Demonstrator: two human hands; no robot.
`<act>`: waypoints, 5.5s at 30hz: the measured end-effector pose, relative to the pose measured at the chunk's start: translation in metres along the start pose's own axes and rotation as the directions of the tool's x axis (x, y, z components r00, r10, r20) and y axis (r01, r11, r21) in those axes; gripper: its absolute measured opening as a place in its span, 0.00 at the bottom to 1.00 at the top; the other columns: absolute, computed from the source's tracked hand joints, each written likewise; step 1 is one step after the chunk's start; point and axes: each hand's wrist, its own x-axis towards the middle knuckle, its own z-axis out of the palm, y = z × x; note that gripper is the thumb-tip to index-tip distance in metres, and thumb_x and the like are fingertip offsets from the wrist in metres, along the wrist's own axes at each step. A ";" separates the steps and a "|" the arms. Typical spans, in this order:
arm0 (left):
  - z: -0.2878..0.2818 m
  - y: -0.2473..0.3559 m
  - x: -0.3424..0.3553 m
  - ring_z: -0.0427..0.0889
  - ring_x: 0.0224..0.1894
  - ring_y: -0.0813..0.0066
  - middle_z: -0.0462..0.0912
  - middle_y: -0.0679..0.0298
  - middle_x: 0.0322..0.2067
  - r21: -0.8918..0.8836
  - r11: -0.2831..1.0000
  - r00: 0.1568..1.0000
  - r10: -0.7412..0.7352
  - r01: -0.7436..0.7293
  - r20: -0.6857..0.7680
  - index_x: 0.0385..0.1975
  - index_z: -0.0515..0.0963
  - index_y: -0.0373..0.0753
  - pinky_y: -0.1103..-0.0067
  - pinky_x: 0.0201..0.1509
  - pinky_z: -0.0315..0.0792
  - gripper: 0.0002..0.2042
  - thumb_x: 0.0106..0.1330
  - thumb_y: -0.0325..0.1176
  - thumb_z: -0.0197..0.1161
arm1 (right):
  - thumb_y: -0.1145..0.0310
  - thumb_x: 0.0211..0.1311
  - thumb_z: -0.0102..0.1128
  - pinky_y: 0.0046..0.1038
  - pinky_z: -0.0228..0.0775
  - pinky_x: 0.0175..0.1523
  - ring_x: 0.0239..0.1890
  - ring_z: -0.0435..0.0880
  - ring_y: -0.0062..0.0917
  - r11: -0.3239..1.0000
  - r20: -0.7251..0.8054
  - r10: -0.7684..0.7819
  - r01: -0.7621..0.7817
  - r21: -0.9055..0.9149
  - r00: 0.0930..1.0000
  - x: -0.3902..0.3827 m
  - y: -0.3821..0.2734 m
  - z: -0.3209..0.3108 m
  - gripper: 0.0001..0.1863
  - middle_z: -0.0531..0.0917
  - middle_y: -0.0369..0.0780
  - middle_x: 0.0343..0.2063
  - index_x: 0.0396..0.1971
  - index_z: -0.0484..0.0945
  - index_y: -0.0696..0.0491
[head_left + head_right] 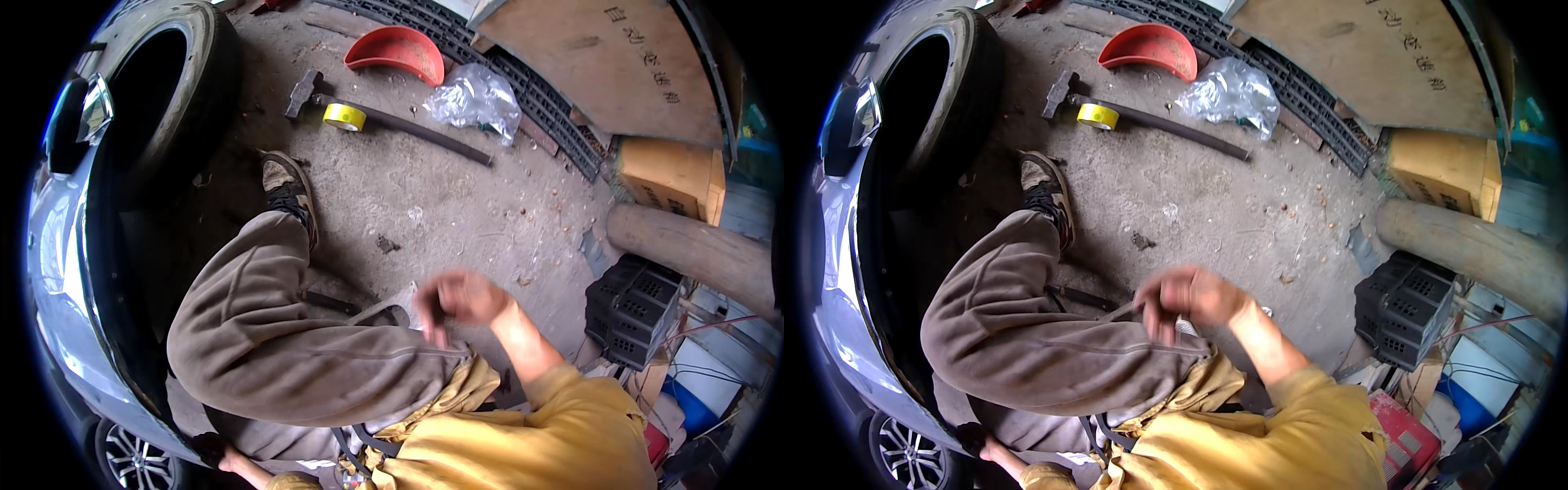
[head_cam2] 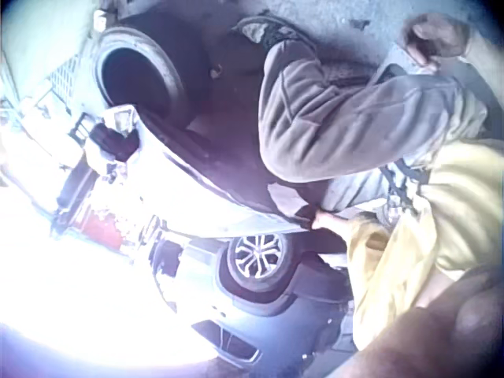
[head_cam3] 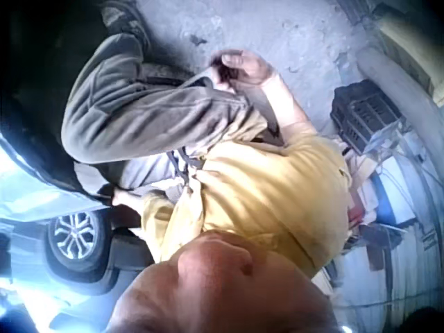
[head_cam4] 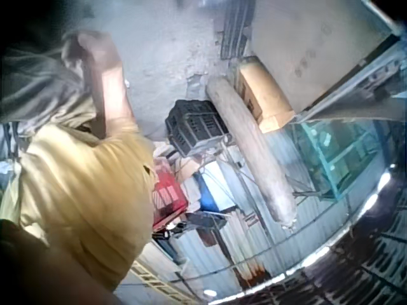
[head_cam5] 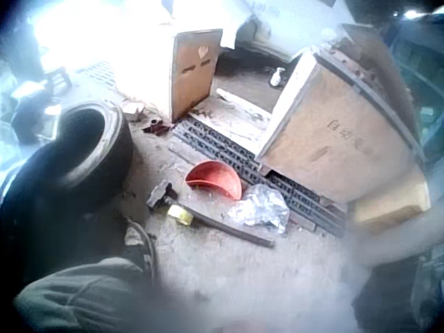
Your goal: The person sits on the floor and uses a hammer and a metal bar to straighten a dent on a detached car bumper. They repeatedly tap and pry the damaged area to restore its shape.
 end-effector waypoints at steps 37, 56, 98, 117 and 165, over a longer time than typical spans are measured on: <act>-0.044 -0.105 -0.222 0.68 0.64 0.60 0.69 0.53 0.63 0.525 0.774 0.896 -0.117 0.353 -0.429 0.62 0.67 0.31 0.67 0.68 0.60 0.31 0.71 0.53 0.50 | 0.52 0.63 0.54 0.36 0.73 0.42 0.35 0.85 0.39 0.214 -0.322 -0.618 -0.240 -0.947 0.717 0.218 0.066 -0.108 0.22 0.84 0.49 0.29 0.35 0.82 0.58; 0.015 0.052 -0.030 0.80 0.50 0.63 0.83 0.53 0.45 0.750 0.659 0.990 0.060 0.058 -0.129 0.47 0.79 0.32 0.72 0.60 0.69 0.18 0.73 0.40 0.49 | 0.80 0.52 0.53 0.40 0.63 0.66 0.60 0.70 0.50 -0.410 -0.465 -0.670 -0.811 -0.418 0.579 0.094 -0.153 -0.396 0.25 0.71 0.55 0.56 0.55 0.70 0.63; 0.036 -0.012 -0.094 0.82 0.42 0.65 0.83 0.54 0.42 0.491 0.860 0.978 0.197 -0.141 -0.064 0.46 0.74 0.36 0.70 0.47 0.76 0.21 0.72 0.51 0.53 | 0.73 0.59 0.60 0.24 0.74 0.21 0.18 0.77 0.22 0.273 -0.404 0.012 -0.392 -0.879 0.915 0.191 -0.140 0.060 0.24 0.78 0.41 0.27 0.56 0.69 0.62; 0.057 -0.033 -0.061 0.77 0.55 0.64 0.78 0.60 0.54 -0.237 0.967 0.978 0.137 -0.097 0.158 0.58 0.70 0.36 0.66 0.58 0.71 0.22 0.71 0.44 0.55 | 0.68 0.59 0.63 0.35 0.74 0.49 0.41 0.85 0.44 -0.339 0.509 0.184 0.540 -0.770 0.841 0.263 0.166 0.330 0.23 0.83 0.54 0.37 0.53 0.74 0.61; 0.059 -0.001 -0.069 0.81 0.41 0.71 0.81 0.58 0.39 -0.062 0.985 0.979 0.167 -0.160 0.121 0.45 0.78 0.29 0.78 0.47 0.74 0.17 0.64 0.38 0.59 | 0.76 0.65 0.53 0.33 0.72 0.51 0.43 0.80 0.33 -0.579 0.843 -0.021 0.681 -0.449 0.537 0.252 0.191 0.340 0.08 0.82 0.44 0.38 0.39 0.80 0.62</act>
